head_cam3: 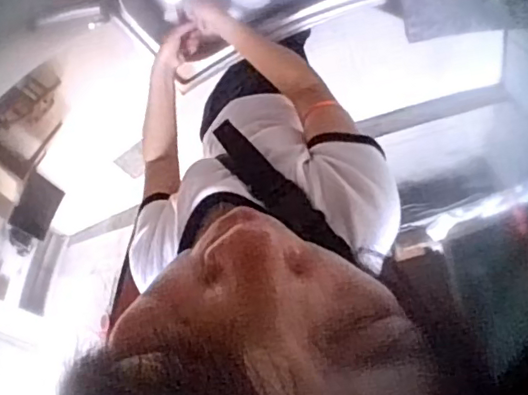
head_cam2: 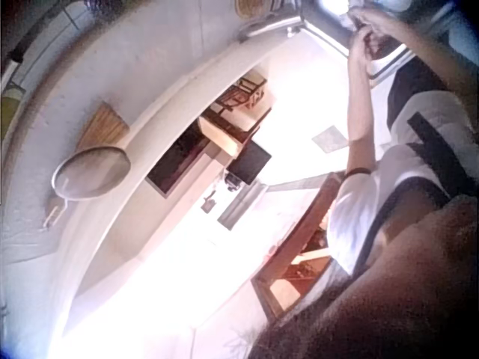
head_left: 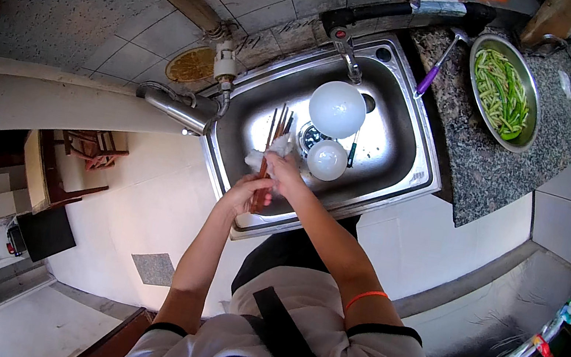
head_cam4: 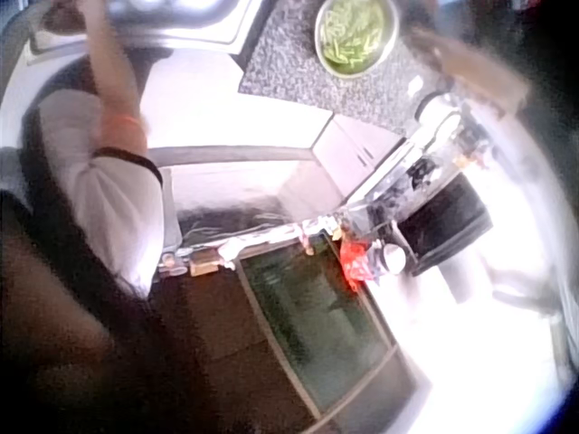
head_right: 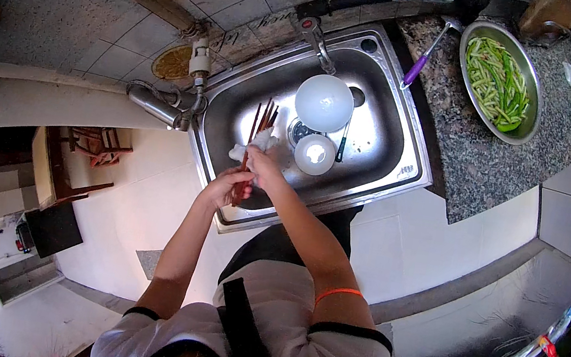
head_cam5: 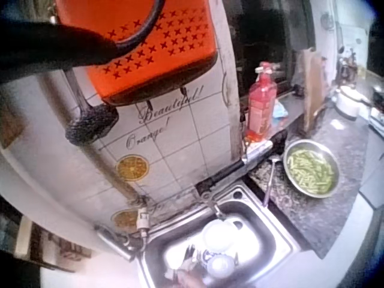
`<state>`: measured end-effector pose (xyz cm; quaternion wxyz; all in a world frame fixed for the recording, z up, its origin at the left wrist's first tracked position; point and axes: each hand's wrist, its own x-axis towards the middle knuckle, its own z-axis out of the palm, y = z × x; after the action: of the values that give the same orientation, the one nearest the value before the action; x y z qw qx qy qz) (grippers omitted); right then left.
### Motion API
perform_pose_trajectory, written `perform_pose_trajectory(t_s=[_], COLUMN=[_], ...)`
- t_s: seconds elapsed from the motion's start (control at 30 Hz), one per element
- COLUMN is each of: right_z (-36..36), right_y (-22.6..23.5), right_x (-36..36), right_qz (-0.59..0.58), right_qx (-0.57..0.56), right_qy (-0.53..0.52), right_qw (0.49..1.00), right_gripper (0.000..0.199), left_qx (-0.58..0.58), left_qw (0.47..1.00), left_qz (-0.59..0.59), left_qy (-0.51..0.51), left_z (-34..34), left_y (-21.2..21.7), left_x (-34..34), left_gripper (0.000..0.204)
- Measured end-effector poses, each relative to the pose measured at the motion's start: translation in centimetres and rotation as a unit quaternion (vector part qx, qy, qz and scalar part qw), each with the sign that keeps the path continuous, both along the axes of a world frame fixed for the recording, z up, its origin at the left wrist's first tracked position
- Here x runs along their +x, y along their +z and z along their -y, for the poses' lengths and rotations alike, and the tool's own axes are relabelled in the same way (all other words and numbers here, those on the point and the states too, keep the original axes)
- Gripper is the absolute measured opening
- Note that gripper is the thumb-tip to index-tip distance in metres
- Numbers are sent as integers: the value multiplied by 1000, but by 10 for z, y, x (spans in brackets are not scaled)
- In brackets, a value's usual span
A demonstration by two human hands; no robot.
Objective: The person applies soap from a bottle to a sponge, scrubs several bowls, chopsticks, and a ladle in a sink, then rinses the items with water and places the chopsticks into a wall-mounted rack.
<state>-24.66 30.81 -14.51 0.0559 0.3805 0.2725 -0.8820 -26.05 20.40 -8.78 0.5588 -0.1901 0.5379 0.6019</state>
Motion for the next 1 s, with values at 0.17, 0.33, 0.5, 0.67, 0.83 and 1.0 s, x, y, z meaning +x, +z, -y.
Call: perform_pose_trajectory(t_s=[0.17,0.33,0.5,0.67,0.83,1.0], right_z=[-25,-57,-107,-99,-111,-172], right_y=[-14,7,20,-9,-6,-50], right_x=[-17,-42,-32,-12,0,6], right_qz=[-11,2,-1,-88,15,58], right_qx=[70,252,-16,-10,297,539], right_qy=[43,-44,29,27,9,9], right_qw=[997,967,999,996,955,840], right_gripper=[21,22,27,36,47,43], left_qx=[6,8,11,100,36,-20], left_qw=[999,999,995,981,989,992], left_qz=[41,35,101,163,141,112], left_qy=[34,8,-20,-24,9,-57], left_z=[-21,-28,-33,-49,-78,-72], left_y=[22,40,59,42,35,49], left_x=[9,22,29,19,28,21], left_gripper=[19,14,15,12,15,12])
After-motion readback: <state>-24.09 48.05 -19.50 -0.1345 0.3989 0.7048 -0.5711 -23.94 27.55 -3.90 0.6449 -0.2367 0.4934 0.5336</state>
